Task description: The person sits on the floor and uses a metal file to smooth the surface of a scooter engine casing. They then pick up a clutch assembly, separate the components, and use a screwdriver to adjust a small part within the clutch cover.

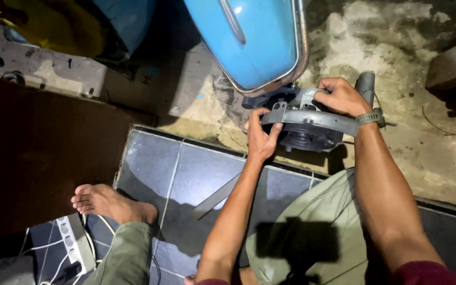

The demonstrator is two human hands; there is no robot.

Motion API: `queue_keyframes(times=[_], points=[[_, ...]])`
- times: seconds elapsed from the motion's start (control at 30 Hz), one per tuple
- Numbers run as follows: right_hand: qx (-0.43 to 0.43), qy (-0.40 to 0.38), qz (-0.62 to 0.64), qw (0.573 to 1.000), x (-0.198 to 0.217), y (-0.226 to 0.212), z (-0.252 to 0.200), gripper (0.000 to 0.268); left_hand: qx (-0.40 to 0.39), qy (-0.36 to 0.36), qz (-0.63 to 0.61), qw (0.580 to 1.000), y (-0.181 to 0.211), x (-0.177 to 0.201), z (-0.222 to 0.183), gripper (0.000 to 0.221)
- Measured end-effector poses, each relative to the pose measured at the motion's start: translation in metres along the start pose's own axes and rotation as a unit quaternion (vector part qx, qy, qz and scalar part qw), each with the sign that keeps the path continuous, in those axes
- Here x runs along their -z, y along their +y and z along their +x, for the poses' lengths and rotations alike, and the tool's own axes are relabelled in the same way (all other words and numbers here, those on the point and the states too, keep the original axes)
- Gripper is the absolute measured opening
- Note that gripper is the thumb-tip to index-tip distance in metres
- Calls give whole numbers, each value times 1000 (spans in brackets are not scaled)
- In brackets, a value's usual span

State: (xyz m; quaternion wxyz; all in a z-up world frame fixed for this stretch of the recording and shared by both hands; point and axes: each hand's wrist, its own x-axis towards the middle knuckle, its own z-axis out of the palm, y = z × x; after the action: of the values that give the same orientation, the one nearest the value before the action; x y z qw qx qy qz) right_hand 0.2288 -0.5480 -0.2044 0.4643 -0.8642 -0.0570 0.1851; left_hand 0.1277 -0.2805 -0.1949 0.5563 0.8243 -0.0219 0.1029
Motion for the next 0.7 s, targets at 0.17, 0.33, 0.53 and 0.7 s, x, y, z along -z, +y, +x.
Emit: queue_keyframes(times=[0.17,0.33,0.53,0.7], points=[[-10,-13,5,1000,0,4,1,23,13,-25,-4,1000,2,1,-5,47],[-31,-43,-1,999,4,18,1,23,23,-58,11,998,3,9,-9,53],[-63,-66,3,996,10,9,-14,20,37,-116,50,991,11,25,-12,57],[-70,-82,-8,994,19,-22,-34,22,54,-161,77,982,29,42,-11,61]])
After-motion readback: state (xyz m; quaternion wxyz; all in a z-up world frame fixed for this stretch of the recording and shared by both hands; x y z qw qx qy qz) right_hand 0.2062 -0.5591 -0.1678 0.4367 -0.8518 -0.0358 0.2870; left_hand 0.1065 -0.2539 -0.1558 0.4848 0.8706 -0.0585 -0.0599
